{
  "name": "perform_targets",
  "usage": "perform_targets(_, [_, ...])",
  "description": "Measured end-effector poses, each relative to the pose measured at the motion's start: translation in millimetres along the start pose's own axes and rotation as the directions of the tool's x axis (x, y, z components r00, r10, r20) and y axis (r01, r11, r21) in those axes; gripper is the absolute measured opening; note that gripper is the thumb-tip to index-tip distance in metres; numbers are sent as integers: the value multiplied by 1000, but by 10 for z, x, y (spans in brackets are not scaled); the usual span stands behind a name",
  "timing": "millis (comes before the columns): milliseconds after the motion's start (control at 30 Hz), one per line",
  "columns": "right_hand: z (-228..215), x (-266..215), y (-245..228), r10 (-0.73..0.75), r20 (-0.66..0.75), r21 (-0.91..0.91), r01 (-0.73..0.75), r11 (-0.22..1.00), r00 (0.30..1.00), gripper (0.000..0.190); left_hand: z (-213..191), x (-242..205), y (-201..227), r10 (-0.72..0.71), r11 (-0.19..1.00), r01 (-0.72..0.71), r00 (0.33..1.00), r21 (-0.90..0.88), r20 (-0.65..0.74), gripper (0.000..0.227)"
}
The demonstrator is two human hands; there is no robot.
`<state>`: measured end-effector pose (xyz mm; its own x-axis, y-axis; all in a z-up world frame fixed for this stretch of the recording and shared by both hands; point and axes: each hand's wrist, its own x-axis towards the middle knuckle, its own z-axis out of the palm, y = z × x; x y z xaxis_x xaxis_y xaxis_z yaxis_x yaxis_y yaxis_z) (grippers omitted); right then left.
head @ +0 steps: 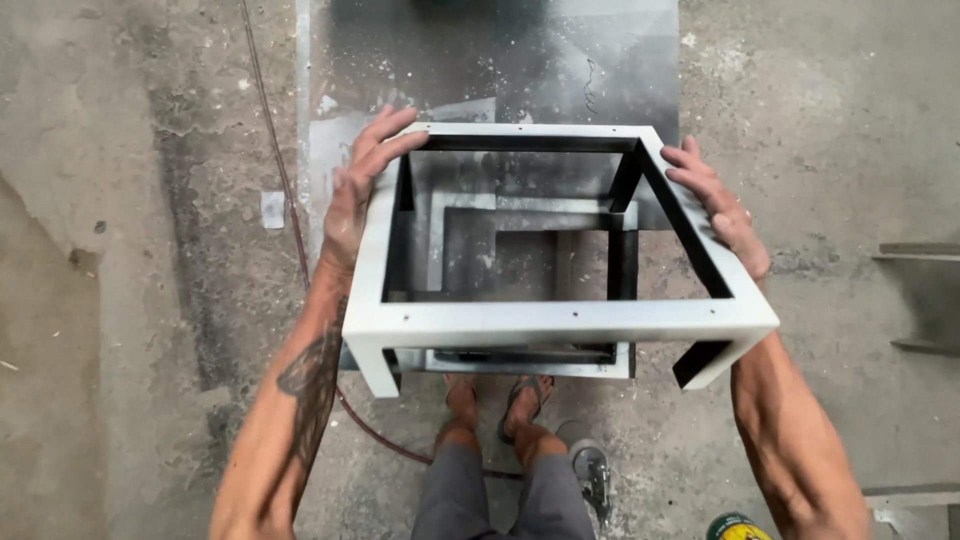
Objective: The person uses a spray gun to apply black paint to a metal frame. They rotate the frame to cover different sides and continue spraying until the frame is fully coated.
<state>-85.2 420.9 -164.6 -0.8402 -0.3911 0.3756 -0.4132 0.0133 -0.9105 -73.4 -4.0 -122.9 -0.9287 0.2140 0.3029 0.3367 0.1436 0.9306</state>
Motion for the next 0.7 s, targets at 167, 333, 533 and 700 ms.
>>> perform_targets(167, [-52,-43,173,-15,-34,19,16,1000,999,73,20,-10,-97,52,999,-52,998,-14,-43,102])
perform_targets(333, [-2,-70,118,-39,77,-21,41,999,996,59,79,-91,-175,90,994,-92,995,-54,-47,88])
perform_targets(533, [196,-213,59,13,-67,0,-13,1000,998,62,144,-188,-141,69,991,-79,994,-108,-87,88])
perform_targets(700, [250,-227,181,-103,-65,-22,102,995,993,58,139,-211,-196,69,990,-80,993,-116,-94,86])
